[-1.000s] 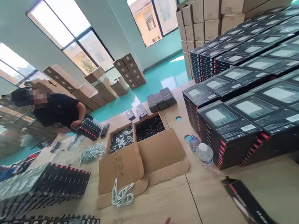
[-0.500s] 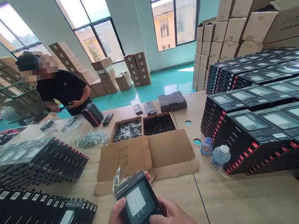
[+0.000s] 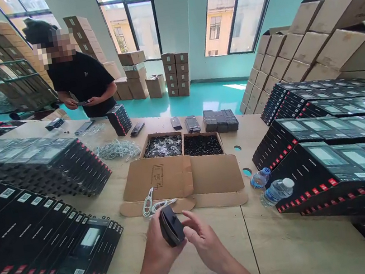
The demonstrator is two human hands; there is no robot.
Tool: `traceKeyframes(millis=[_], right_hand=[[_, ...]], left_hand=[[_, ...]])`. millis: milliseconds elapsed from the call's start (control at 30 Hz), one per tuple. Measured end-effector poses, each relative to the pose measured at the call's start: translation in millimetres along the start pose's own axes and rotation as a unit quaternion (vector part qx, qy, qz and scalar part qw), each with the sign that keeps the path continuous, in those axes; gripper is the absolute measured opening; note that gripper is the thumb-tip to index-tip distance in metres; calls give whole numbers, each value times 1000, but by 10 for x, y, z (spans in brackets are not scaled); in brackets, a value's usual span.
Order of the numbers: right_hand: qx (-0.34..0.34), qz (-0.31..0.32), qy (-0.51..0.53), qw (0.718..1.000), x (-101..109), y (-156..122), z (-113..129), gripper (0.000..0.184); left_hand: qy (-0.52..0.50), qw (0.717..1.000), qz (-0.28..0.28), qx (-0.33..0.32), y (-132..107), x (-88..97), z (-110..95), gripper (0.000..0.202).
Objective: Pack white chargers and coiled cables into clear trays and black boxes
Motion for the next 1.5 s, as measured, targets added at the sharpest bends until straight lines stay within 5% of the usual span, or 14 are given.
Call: traceKeyframes(millis=[100,200,500,600,700,800,900,1133,1233,1367,1500], right_hand=[[-32,42,-35,998,-33,23,-25,62],[-33,53,-70,996,-62,-8,-87,66],[4,-60,-98,993,133,-26,-536,62],[66,-116,-131,982,259,-22,-588,58],[179,-111,-219,953,226,-50,-528,30],[110,-50,-259,958,104,2,-743,26],[-1,-48,-171,984,56,99,-971,23],[-178,-110,18,978,275,462,-1166,41],[-175,-120,-40,976,497,700,-1182,39],[-131,-85,-197,968,712,988,-1134,24],[-16,-38,-390,920,547,1285,-887,5]], left_hand=[[115,980,48,-155,-246,-85,-79,73],[175,955,90,-220,-452,-188,-98,84],[205,954,157,-155,-659,-201,-37,90],[260,946,110,-158,-673,-176,37,86],[332,927,25,-172,-665,-151,97,76],[362,912,-11,-193,-668,-182,157,68],[362,910,-9,-201,-690,-196,288,66],[400,910,91,-62,-807,61,1042,89],[458,880,119,33,-738,287,1411,89],[510,849,76,117,-489,555,1750,97],[498,860,7,107,-319,569,1803,96]])
Point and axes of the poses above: each hand's wrist, its own y-axis towards the middle knuckle, its own x-axis out of the back of the hand, z = x × y, the point moved 7 cm from there along y, towards the middle knuckle, and after that the axes turned 14 degrees about -z, right-handed, at the moved point
